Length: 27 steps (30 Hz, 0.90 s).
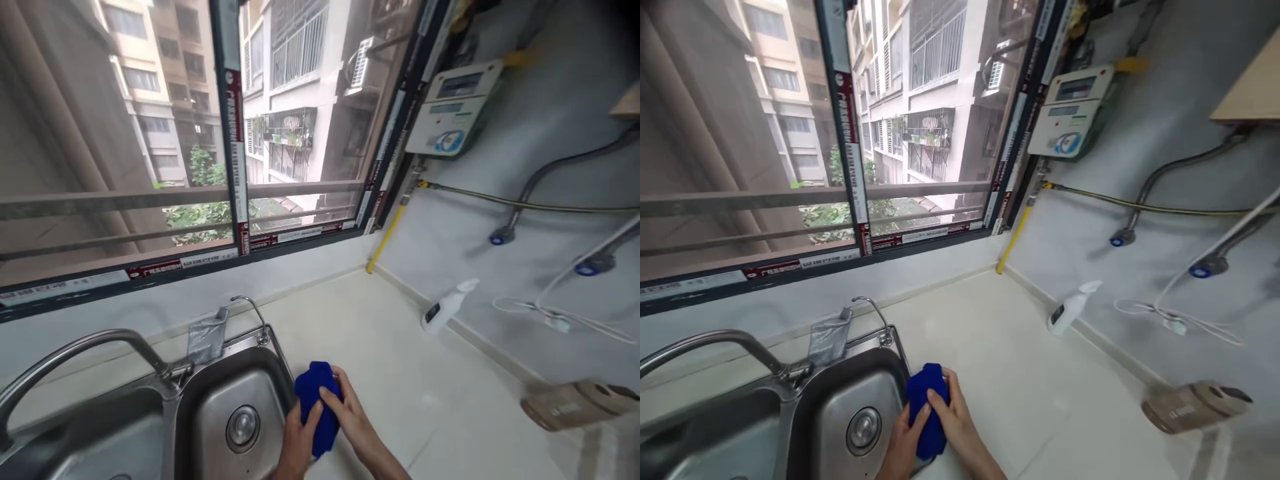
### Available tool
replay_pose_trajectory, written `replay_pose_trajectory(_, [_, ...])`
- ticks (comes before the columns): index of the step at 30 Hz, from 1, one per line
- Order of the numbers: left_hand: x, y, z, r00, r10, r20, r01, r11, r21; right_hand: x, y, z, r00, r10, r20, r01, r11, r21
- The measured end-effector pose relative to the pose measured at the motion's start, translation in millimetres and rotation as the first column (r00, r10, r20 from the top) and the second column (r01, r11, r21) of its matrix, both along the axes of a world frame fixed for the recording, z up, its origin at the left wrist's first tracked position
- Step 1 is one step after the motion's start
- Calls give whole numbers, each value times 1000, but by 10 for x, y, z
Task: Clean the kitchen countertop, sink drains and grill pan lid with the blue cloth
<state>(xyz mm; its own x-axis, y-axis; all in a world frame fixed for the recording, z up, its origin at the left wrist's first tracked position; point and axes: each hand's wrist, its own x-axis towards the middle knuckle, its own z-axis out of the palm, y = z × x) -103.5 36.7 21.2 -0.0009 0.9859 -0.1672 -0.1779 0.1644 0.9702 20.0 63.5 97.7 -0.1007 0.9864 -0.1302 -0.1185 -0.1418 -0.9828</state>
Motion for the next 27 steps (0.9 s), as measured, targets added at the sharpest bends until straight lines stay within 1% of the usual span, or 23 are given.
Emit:
replay_pose_trajectory(1, [56, 23, 2, 981, -33, -192, 45, 997, 57, 153, 6, -48, 999, 20, -28, -21, 999, -30])
replay_pose_trajectory(2, [93, 43, -6, 936, -64, -346, 107, 989, 106, 310, 8, -93, 995, 57, -78, -62, 996, -66])
replay_pose_trajectory(3, [119, 63, -15, 889, -84, -450, 164, 976, 141, 462, 6, -133, 987, 96, -132, -109, 989, -100])
replay_pose_trajectory(4, [142, 86, -15, 854, -96, -512, 208, 964, 166, 602, 2, -169, 977, 120, -178, -142, 983, -120])
replay_pose_trajectory(6, [205, 148, 36, 832, -97, -547, 239, 951, 195, 835, -1, -228, 970, 113, -214, -140, 983, -115])
replay_pose_trajectory(7, [250, 186, 91, 831, -90, -549, 238, 949, 205, 933, 12, -252, 977, 75, -199, -96, 990, -101])
replay_pose_trajectory(9, [355, 277, 244, 829, -59, -556, 221, 948, 230, 1126, 86, -292, 991, -66, -115, 60, 997, -52])
replay_pose_trajectory(10, [407, 330, 326, 832, -36, -554, 201, 950, 239, 1238, 153, -309, 987, -151, -52, 150, 988, -19])
replay_pose_trajectory(12, [490, 453, 453, 847, 6, -531, 141, 962, 235, 1517, 343, -337, 942, -321, 95, 315, 946, 73])
replay_pose_trajectory(13, [514, 521, 481, 863, 27, -504, 98, 971, 219, 1684, 457, -349, 905, -389, 174, 370, 919, 132])
replay_pose_trajectory(14, [527, 588, 477, 882, 44, -469, 53, 980, 193, 1862, 575, -363, 862, -436, 258, 396, 898, 193])
replay_pose_trajectory(15, [528, 649, 439, 902, 51, -429, 17, 988, 153, 2039, 687, -384, 811, -464, 355, 393, 883, 257])
replay_pose_trajectory(16, [518, 698, 368, 920, 47, -388, -7, 995, 103, 2202, 785, -416, 743, -479, 468, 368, 876, 312])
replay_pose_trajectory(17, [500, 730, 268, 935, 33, -354, -15, 999, 52, 2337, 862, -466, 647, -491, 584, 339, 871, 356])
replay_pose_trajectory(19, [436, 725, 12, 948, -11, -317, -1, 999, -37, 2472, 945, -642, 406, -492, 770, 290, 868, 403])
replay_pose_trajectory(20, [391, 688, -130, 947, -21, -319, 1, 998, -62, 2459, 955, -772, 292, -478, 828, 272, 872, 407])
replay_pose_trajectory(21, [339, 632, -272, 945, -10, -328, -15, 997, -77, 2395, 950, -927, 206, -450, 869, 253, 882, 397])
replay_pose_trajectory(22, [281, 563, -410, 940, -5, -341, -24, 997, -80, 2286, 935, -1101, 163, -401, 902, 220, 906, 362])
replay_pose_trajectory(23, [221, 489, -541, 935, -4, -354, -28, 996, -85, 2144, 916, -1282, 138, -339, 931, 177, 933, 313])
replay_pose_trajectory(25, [115, 358, -758, 904, -1, -428, -14, 999, -31, 1814, 877, -1617, 80, -242, 967, 125, 965, 231])
replay_pose_trajectory(27, [57, 299, -887, 855, 13, -518, 34, 996, 81, 1500, 854, -1843, 24, -267, 963, 103, 959, 263])
